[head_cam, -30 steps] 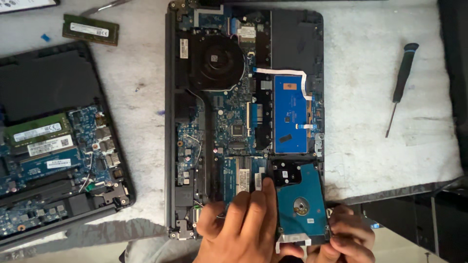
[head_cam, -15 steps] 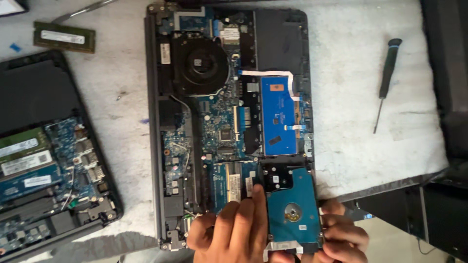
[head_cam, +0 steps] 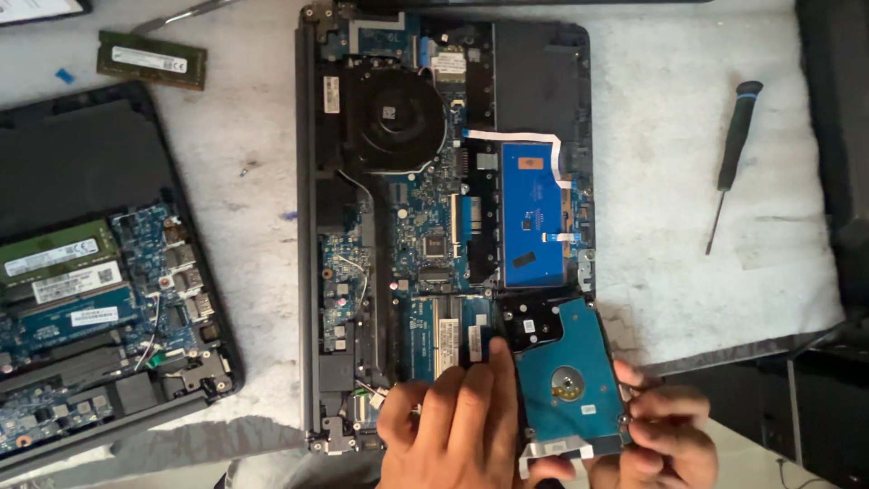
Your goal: The person works on a disassembled laptop at a repair bench. They detach the hard drive from its bay, lift it out and hold it, then reseat it in the bay and press it into the connector, finally using a small metal tool near the drive and connector area.
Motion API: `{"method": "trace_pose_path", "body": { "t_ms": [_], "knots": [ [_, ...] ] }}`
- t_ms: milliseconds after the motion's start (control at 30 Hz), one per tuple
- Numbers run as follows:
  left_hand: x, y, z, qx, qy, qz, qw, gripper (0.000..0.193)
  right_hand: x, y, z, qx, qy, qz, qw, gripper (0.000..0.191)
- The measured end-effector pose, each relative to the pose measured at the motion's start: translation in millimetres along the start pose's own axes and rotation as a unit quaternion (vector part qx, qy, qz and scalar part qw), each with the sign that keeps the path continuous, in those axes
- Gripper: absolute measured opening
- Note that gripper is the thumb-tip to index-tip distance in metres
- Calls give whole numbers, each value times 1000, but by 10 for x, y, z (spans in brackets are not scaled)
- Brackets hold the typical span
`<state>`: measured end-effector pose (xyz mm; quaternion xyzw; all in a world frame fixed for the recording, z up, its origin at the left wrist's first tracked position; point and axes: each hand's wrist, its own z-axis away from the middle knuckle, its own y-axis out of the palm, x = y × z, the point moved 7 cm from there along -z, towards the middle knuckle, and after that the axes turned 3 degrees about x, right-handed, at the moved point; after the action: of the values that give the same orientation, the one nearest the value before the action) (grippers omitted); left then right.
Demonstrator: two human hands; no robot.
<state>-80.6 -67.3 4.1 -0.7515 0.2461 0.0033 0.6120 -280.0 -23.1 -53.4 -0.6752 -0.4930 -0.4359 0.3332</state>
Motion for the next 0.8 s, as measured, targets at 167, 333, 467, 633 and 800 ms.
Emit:
{"method": "trace_pose_path", "body": {
  "t_ms": [167,333,467,633,800],
  "knots": [
    [-6,41,-12,24,28,0,999,90,-68,-68,-35,-1,-33,-22,999,18],
    [-20,57,-35,12,33,-4,999,90,-163,-172,-37,-40,-43,-36,998,22],
    [8,43,-16,6,32,-5,999,89,-185,-180,-36,-18,-24,-33,999,32],
    [28,35,-15,8,27,4,1000,89,-199,-163,-41,-24,-28,-64,997,33],
    [24,29,-1,11,24,1,1000,88,-187,-145,-39,-18,-36,-57,998,33]
  ]
}}
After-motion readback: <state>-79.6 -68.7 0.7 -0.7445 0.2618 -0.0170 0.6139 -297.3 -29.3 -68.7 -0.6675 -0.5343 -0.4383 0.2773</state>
